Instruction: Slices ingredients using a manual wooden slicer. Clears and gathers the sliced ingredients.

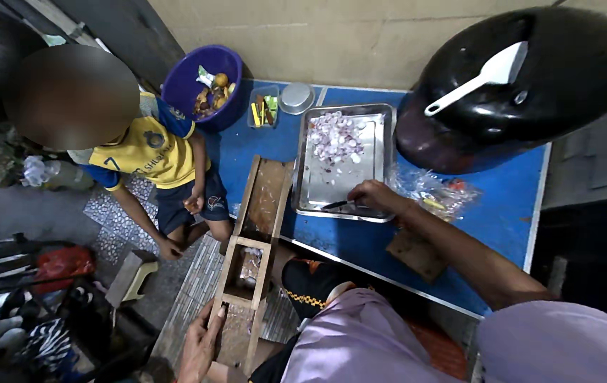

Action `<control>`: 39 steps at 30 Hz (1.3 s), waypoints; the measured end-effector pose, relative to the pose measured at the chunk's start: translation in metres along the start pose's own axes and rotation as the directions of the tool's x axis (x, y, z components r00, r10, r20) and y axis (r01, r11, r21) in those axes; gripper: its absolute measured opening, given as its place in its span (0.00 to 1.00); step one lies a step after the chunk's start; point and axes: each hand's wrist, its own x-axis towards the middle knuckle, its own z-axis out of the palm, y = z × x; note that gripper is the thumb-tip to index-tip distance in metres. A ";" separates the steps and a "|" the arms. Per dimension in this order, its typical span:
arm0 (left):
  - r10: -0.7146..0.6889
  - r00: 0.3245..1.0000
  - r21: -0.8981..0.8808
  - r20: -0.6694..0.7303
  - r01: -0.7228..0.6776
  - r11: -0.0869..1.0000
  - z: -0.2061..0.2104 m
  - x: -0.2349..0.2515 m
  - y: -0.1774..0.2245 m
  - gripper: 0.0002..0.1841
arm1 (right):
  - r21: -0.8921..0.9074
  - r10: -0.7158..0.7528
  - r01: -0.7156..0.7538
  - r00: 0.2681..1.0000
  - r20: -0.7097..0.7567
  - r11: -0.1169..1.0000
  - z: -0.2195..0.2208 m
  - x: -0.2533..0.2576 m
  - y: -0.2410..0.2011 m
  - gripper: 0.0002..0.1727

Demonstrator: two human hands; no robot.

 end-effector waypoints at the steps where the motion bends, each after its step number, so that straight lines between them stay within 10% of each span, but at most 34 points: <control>1: 0.000 1.000 -0.002 -0.003 0.000 1.000 0.000 0.000 0.000 0.18 | -0.015 0.018 -0.017 0.999 0.033 1.000 0.005 -0.001 0.000 0.10; 8: -0.010 1.000 -0.012 -0.010 0.010 1.000 0.003 -0.001 0.005 0.18 | -0.050 0.200 -0.217 0.952 -0.233 0.975 0.011 0.008 -0.002 0.14; 15: 0.003 1.000 0.032 -0.020 -0.002 0.999 0.004 -0.001 0.001 0.19 | -0.125 0.043 -0.037 0.998 0.046 0.991 0.001 0.006 0.012 0.10; 20: 0.013 1.000 0.003 -0.006 -0.013 1.000 0.005 -0.002 0.006 0.17 | -0.113 0.117 -0.150 0.960 -0.252 0.982 -0.009 0.011 0.023 0.13; 26: -0.016 1.000 -0.012 -0.004 0.016 1.000 0.007 -0.003 0.007 0.16 | -0.165 -0.042 0.046 0.999 0.027 0.985 -0.025 0.003 0.034 0.13; 30: -0.009 1.000 -0.018 0.008 0.009 1.000 0.007 -0.003 0.006 0.16 | -0.278 0.122 -0.073 0.979 0.162 0.958 -0.037 0.009 0.027 0.13; 36: -0.009 1.000 0.009 0.016 0.009 1.000 0.009 -0.002 0.008 0.17 | -0.131 0.102 -0.136 0.966 -0.238 0.982 -0.026 0.032 0.039 0.16; 39: 0.000 1.000 -0.015 0.015 0.001 1.000 0.008 -0.002 0.005 0.16 | -0.063 0.074 -0.088 0.977 -0.202 0.994 -0.036 0.031 0.034 0.16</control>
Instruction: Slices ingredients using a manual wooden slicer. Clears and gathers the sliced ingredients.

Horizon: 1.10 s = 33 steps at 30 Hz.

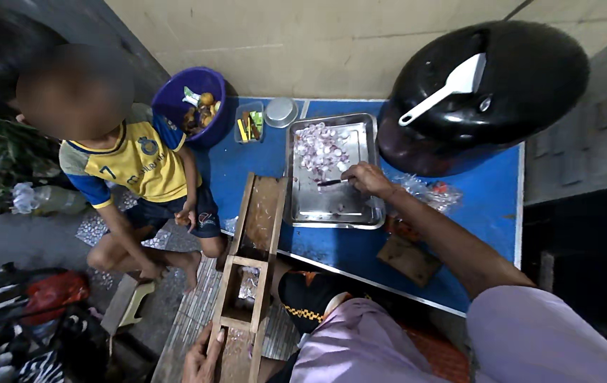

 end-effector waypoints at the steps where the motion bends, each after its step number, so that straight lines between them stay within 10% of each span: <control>1: -0.001 1.000 0.004 -0.004 0.001 1.000 0.000 -0.001 -0.001 0.16 | 0.007 -0.041 0.040 0.995 0.086 0.999 -0.005 -0.002 -0.002 0.15; 6: -0.020 1.000 0.048 -0.012 0.021 0.999 -0.001 -0.002 -0.003 0.18 | -0.158 -0.056 0.134 0.904 0.423 0.978 -0.006 -0.016 -0.008 0.11; 14: -0.019 1.000 0.006 -0.021 0.019 1.000 0.002 -0.002 -0.005 0.17 | -0.045 0.048 -0.051 0.997 -0.068 0.998 -0.002 -0.019 -0.026 0.13; 21: -0.028 0.999 0.001 -0.025 0.028 1.000 0.002 -0.003 -0.004 0.16 | -0.107 -0.036 0.079 0.934 0.355 0.991 0.000 -0.003 -0.021 0.13; 28: -0.018 0.999 -0.038 -0.028 0.017 0.999 0.002 -0.006 -0.007 0.15 | -0.007 0.109 -0.111 0.986 -0.127 0.994 -0.011 -0.016 -0.052 0.12; 33: -0.041 0.998 -0.025 -0.037 0.041 0.999 0.001 -0.009 -0.011 0.16 | -0.007 0.023 -0.023 0.999 0.031 1.000 0.005 0.005 -0.020 0.14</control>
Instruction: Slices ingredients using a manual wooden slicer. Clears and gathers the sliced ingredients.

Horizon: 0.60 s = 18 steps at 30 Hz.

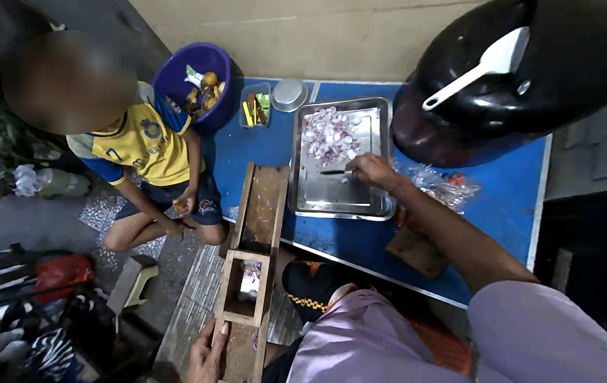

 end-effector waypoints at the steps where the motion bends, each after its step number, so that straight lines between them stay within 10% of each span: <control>1: -0.005 1.000 0.002 -0.002 0.005 1.000 0.000 -0.001 0.000 0.16 | 0.002 -0.034 0.034 0.996 0.082 0.999 0.007 0.001 0.002 0.14; 4: -0.005 1.000 -0.010 -0.009 0.005 1.000 0.001 -0.001 0.000 0.16 | -0.078 -0.068 0.087 0.974 0.216 0.993 0.022 0.002 -0.003 0.14; 10: -0.022 1.000 -0.002 -0.003 0.022 1.000 0.001 -0.002 0.002 0.17 | -0.049 0.143 -0.148 0.985 -0.096 0.988 0.013 0.020 -0.009 0.17; 18: -0.017 1.000 -0.013 0.003 0.017 1.000 0.003 -0.003 0.003 0.17 | -0.027 -0.004 0.004 1.000 -0.010 1.000 0.042 0.034 -0.035 0.15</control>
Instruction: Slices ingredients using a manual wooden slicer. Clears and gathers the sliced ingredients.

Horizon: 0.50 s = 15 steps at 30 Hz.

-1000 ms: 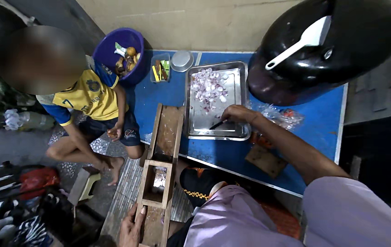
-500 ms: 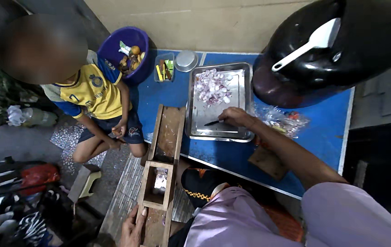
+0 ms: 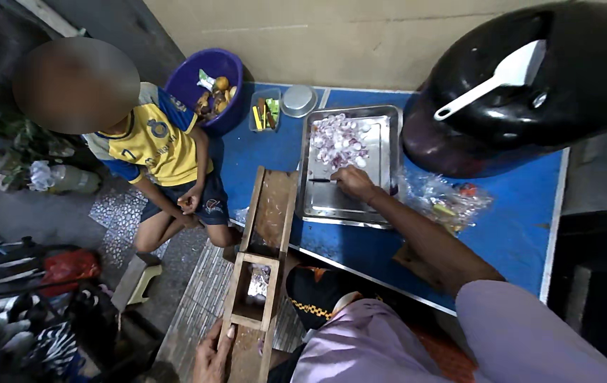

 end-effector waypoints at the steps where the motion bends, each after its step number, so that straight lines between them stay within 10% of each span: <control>1: -0.006 1.000 -0.003 0.000 0.006 1.000 0.000 -0.001 0.001 0.17 | 0.021 0.019 -0.017 0.994 -0.106 1.000 0.004 0.000 0.000 0.13; 8: 0.000 1.000 -0.028 0.004 0.000 1.000 0.001 -0.003 -0.008 0.16 | 0.039 -0.022 0.029 0.987 -0.160 0.999 0.023 0.016 0.015 0.13; 15: -0.022 0.999 0.005 -0.027 0.022 1.000 0.002 -0.002 -0.009 0.16 | -0.009 0.013 -0.013 1.000 -0.021 1.000 -0.048 -0.013 0.037 0.16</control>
